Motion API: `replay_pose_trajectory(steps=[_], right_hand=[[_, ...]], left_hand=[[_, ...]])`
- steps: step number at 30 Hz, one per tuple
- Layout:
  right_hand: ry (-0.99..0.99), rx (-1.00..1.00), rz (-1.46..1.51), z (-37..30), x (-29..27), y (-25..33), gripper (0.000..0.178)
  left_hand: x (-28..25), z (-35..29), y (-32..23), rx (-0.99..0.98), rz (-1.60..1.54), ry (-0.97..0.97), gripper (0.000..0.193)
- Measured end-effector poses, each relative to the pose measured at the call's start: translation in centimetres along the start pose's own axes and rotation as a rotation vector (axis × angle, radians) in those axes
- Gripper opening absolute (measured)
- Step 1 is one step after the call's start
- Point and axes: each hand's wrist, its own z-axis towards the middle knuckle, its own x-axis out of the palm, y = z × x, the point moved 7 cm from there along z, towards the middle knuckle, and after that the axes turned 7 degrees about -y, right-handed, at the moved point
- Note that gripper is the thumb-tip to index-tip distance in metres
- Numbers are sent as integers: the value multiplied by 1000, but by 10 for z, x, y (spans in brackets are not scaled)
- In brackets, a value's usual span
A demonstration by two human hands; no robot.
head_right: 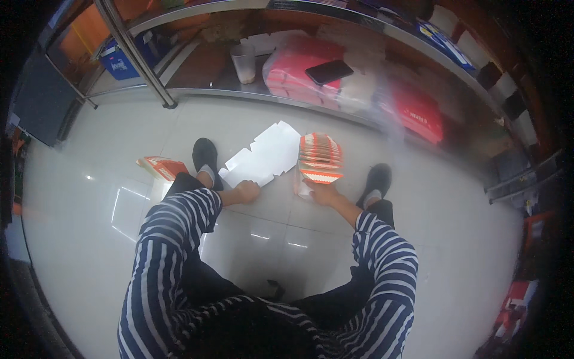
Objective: The person sits on the floor and folds flat, colorful cardboard pieces into small boxes. They manipulate the flaps and tabs to form the box structure and stack the finished boxes on the floor.
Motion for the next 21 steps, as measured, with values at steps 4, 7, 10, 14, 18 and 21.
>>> replay_pose_trajectory(steps=[4,7,10,14,18,21], right_hand=[[29,4,-29,-1,-3,4,56],[-16,-51,-47,-1,-6,4,58],[90,-2,76,5,-1,2,62],[51,45,60,-6,-19,44,45],[306,-127,214,-29,-87,152,33],[144,-318,229,-29,-100,169,31]], left_hand=[[-30,3,16,-160,-6,-79,16],[-50,-1,31,-288,-165,-171,16],[-68,-12,67,-366,-494,-210,21],[-163,-51,87,-464,-226,-528,14],[-274,-129,83,-465,-102,-799,20],[-335,-178,64,-440,-94,-905,20]])
